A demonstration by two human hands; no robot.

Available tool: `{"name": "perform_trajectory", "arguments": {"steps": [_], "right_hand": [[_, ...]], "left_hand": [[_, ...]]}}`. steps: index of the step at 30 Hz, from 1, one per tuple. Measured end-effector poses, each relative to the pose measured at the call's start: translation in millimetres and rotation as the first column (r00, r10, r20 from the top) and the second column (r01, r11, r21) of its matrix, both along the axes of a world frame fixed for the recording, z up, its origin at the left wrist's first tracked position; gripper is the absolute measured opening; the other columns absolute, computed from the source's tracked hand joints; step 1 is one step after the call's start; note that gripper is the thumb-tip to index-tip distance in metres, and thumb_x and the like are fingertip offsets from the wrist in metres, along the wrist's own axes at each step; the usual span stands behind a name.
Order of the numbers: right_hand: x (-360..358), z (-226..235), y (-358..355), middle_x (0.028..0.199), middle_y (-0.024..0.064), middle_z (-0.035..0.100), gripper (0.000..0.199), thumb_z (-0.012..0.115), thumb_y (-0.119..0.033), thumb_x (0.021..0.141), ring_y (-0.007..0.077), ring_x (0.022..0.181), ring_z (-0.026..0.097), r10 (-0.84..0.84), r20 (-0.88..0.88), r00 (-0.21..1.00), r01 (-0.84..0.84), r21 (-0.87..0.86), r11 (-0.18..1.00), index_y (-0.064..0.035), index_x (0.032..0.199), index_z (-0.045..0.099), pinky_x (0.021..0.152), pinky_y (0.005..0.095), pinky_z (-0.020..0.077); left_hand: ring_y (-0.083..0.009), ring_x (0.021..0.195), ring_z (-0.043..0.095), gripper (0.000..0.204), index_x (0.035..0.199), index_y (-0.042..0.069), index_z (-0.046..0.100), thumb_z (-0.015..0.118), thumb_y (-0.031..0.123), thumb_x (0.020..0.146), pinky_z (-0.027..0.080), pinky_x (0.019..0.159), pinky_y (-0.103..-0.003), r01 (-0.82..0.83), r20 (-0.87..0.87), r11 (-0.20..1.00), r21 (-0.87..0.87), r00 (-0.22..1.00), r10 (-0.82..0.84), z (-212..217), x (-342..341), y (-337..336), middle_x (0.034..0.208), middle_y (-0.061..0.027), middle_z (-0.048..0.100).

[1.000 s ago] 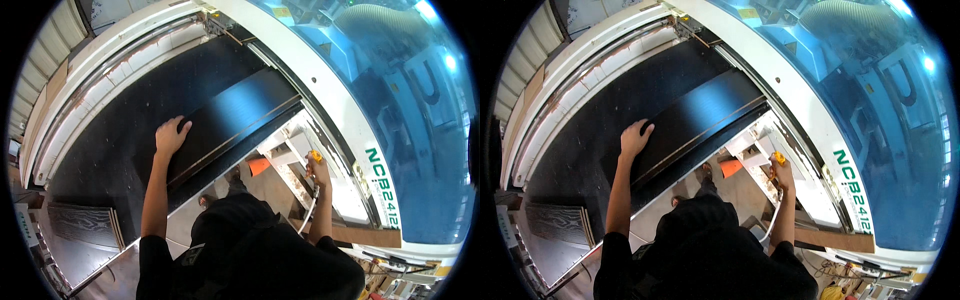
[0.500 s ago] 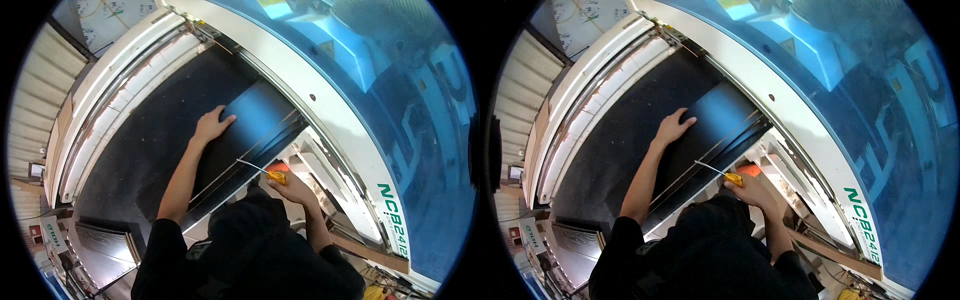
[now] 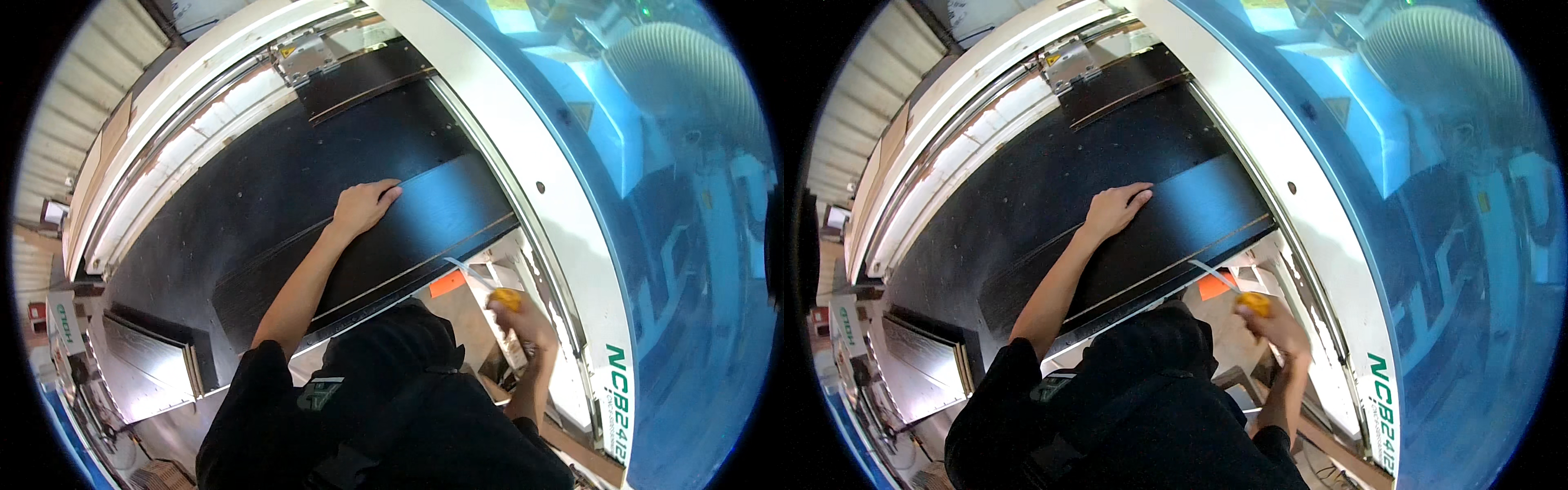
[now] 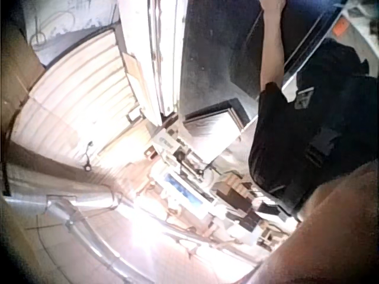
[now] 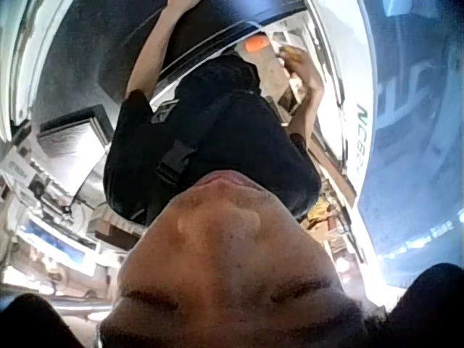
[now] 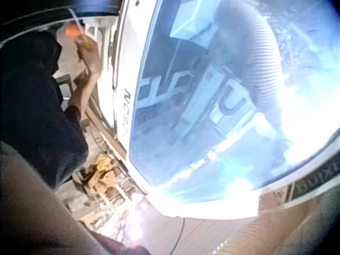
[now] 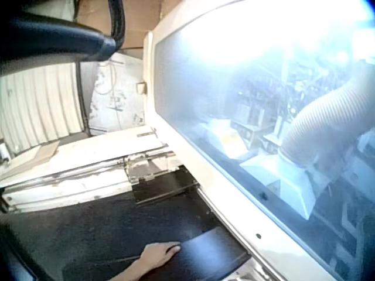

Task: The person picks up wooden panels from a stack, places them into a machinery feeder for processing, and then stacks the finished pieces onto a pallet.

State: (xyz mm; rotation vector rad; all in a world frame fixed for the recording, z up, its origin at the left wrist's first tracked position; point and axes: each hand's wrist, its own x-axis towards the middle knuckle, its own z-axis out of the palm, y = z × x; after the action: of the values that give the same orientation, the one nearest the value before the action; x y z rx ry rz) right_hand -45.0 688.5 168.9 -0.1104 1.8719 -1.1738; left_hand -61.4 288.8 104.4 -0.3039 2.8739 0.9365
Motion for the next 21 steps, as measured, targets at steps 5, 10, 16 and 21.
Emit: {"name": "perform_trajectory", "arguments": {"steps": [5,10,16,21], "right_hand": [[-22.4,-1.3,-91.5,0.081,0.0055,0.066,0.044,0.069,-0.042,0.097,0.0168,0.069,0.062,0.108,-0.258,0.96,-0.102,0.037,0.994,-0.001,0.113,0.068,0.063,0.0324,0.0521],[-73.1,-13.1,-114.6,0.1,0.0241,0.072,0.047,0.066,-0.041,0.098,0.0395,0.094,0.07,-0.131,-0.697,0.705,0.351,0.183,0.918,0.0029,0.115,0.067,0.083,0.044,0.0539],[-41.8,-1.2,-159.6,0.091,0.0127,0.072,0.044,0.068,-0.043,0.097,0.0237,0.086,0.069,0.193,-0.383,0.903,-0.173,0.088,0.981,-0.0025,0.114,0.07,0.077,0.039,0.0532],[-21.9,3.0,-172.5,0.082,0.0045,0.065,0.046,0.069,-0.047,0.096,0.0154,0.077,0.059,0.172,-0.389,0.905,-0.203,-0.04,0.978,-0.0017,0.107,0.069,0.07,0.0337,0.049]], "left_hand": [[-0.0351,0.107,0.07,0.044,0.13,0.013,0.068,0.054,0.045,0.102,0.054,0.095,-0.043,0.055,-0.085,0.987,0.151,0.995,-0.043,-8.7,3.6,-31.1,0.118,-0.0147,0.073],[-0.0336,0.109,0.069,0.038,0.121,0.009,0.072,0.065,0.037,0.097,0.053,0.098,-0.042,-0.124,-0.083,0.957,0.262,0.985,0.151,-4.4,2.4,-81.5,0.116,-0.0166,0.073],[-0.0375,0.139,0.046,0.053,0.141,0.014,0.057,0.069,0.035,0.094,0.039,0.113,-0.051,-0.232,-0.335,0.944,-0.234,0.931,0.146,-42.8,-49.8,-182.0,0.151,-0.0198,0.049],[-0.0377,0.155,0.017,0.08,0.16,0.017,0.031,0.054,0.061,0.097,0.017,0.123,-0.058,-0.252,-0.178,0.89,-0.381,0.964,0.197,-92.4,-86.0,-238.3,0.167,-0.021,0.019]]}}
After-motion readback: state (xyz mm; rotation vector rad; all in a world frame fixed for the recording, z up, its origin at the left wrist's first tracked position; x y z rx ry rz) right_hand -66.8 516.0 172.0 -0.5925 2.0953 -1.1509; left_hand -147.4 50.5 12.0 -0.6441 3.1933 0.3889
